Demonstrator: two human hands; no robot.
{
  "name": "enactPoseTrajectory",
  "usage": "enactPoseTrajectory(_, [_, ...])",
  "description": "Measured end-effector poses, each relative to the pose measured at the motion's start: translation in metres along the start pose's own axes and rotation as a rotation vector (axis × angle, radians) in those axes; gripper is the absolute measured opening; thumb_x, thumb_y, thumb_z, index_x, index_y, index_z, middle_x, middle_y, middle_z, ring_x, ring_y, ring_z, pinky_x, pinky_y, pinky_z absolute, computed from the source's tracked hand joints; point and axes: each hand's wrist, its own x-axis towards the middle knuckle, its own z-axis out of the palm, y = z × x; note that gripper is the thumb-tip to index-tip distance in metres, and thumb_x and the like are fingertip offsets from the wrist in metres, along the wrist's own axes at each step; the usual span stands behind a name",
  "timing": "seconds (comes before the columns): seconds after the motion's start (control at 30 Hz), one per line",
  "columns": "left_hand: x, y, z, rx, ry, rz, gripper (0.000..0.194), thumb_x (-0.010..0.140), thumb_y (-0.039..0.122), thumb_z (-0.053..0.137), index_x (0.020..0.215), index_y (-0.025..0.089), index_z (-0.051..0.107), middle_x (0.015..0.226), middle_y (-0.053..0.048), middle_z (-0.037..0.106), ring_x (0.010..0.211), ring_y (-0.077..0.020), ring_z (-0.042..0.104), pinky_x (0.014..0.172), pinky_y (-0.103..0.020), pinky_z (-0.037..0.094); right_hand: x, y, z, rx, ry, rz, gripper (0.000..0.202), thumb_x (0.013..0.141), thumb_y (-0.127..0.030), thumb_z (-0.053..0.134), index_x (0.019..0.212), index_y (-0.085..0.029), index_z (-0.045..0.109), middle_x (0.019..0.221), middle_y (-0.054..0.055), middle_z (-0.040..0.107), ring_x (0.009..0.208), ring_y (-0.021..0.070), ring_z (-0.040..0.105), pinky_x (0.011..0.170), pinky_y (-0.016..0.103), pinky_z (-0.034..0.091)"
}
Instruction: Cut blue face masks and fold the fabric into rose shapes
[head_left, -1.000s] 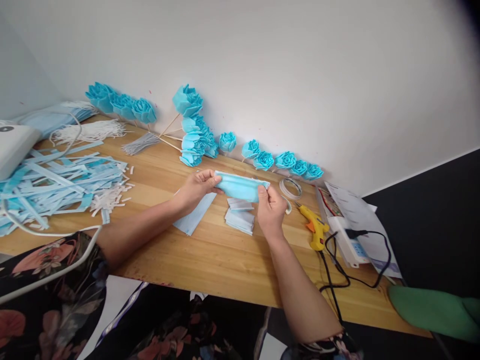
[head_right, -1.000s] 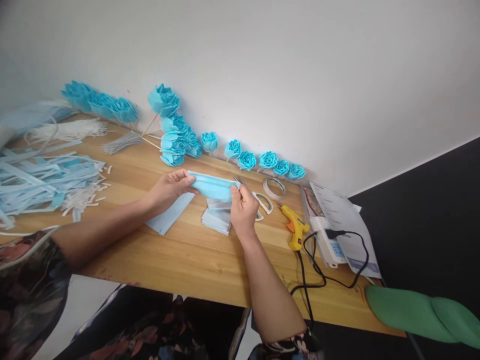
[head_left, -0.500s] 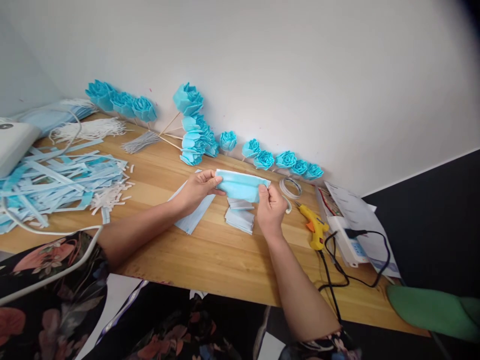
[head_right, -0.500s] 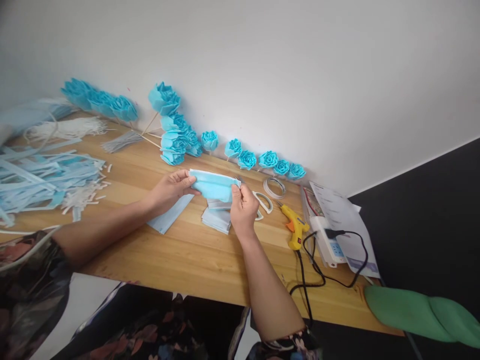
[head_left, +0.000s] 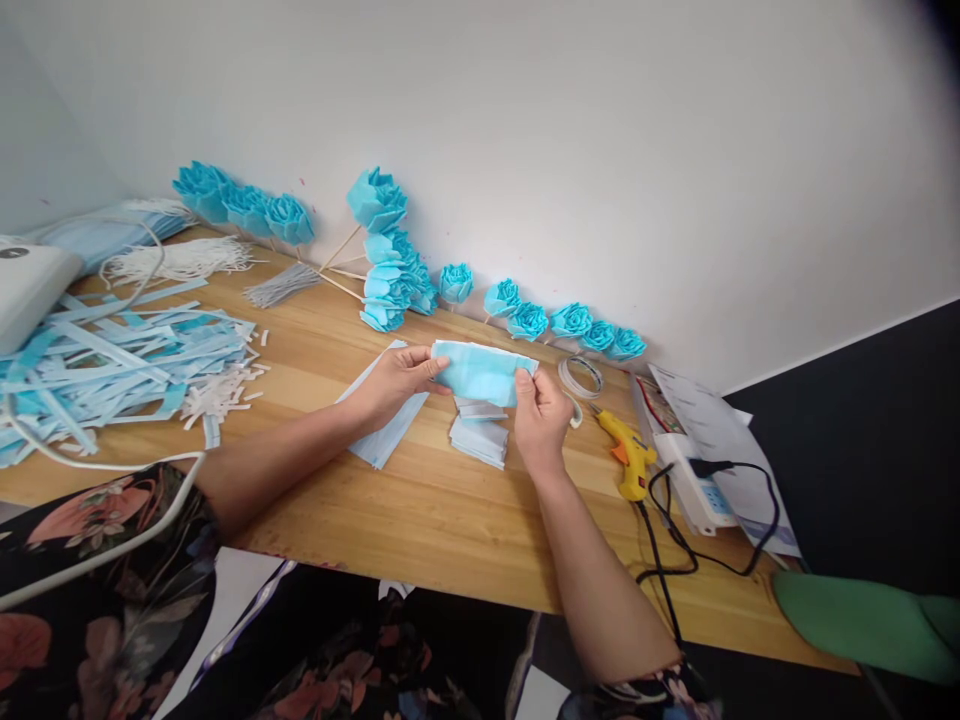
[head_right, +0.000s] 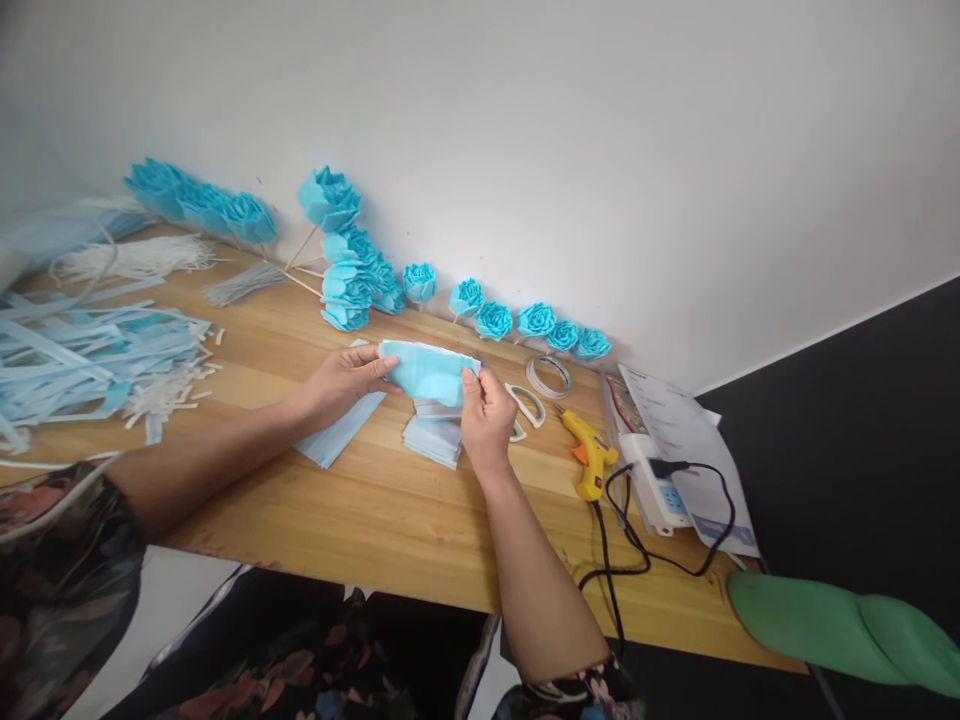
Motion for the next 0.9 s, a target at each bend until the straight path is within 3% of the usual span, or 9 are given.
enactPoseTrajectory(0.23, [-0.0053, 0.0037, 0.0074, 0.025, -0.073, -0.023, 0.036, 0.071, 0.047, 0.079, 0.08, 0.013, 0.072, 0.08, -0.005, 0.07, 0.077, -0.0157, 0.064, 0.077, -0.031, 0.055, -0.0037, -0.0014, 0.0031, 0.031, -0.189, -0.057, 0.037, 0.092, -0.039, 0.048, 0.062, -0.021, 0.04, 0.053, -0.006, 0.033, 0.052, 0.0094, 0.032, 0.051, 0.025, 0.026])
enactPoseTrajectory(0.43, [-0.0005, 0.0036, 0.004, -0.086, 0.052, -0.006, 0.033, 0.07, 0.042, 0.081, 0.078, 0.013, 0.069, 0.077, -0.003, 0.067, 0.072, -0.0124, 0.062, 0.069, -0.027, 0.056, -0.0002, -0.0018, 0.0, 0.022, 0.005, 0.006, 0.042, 0.093, -0.041, 0.046, 0.06, -0.022, 0.03, 0.056, -0.006, 0.026, 0.054, 0.0095, 0.026, 0.052, 0.025, 0.024])
enactPoseTrajectory(0.67, [0.0005, 0.0047, 0.0035, -0.128, 0.083, -0.032, 0.028, 0.067, 0.036, 0.083, 0.075, 0.013, 0.068, 0.077, -0.001, 0.066, 0.071, -0.0116, 0.061, 0.07, -0.028, 0.056, -0.0003, 0.0004, -0.0001, 0.0, -0.017, -0.019, 0.042, 0.094, -0.041, 0.046, 0.06, -0.022, 0.03, 0.056, -0.007, 0.025, 0.054, 0.0096, 0.026, 0.052, 0.025, 0.024])
enactPoseTrajectory(0.9, [0.0003, 0.0002, 0.0016, -0.096, 0.011, 0.013, 0.026, 0.074, 0.038, 0.078, 0.081, 0.014, 0.07, 0.081, -0.002, 0.067, 0.075, -0.0124, 0.061, 0.073, -0.028, 0.055, -0.0006, 0.0016, 0.0008, 0.002, -0.011, -0.016, 0.043, 0.094, -0.04, 0.048, 0.06, -0.022, 0.028, 0.054, -0.007, 0.026, 0.053, 0.0091, 0.026, 0.052, 0.025, 0.024])
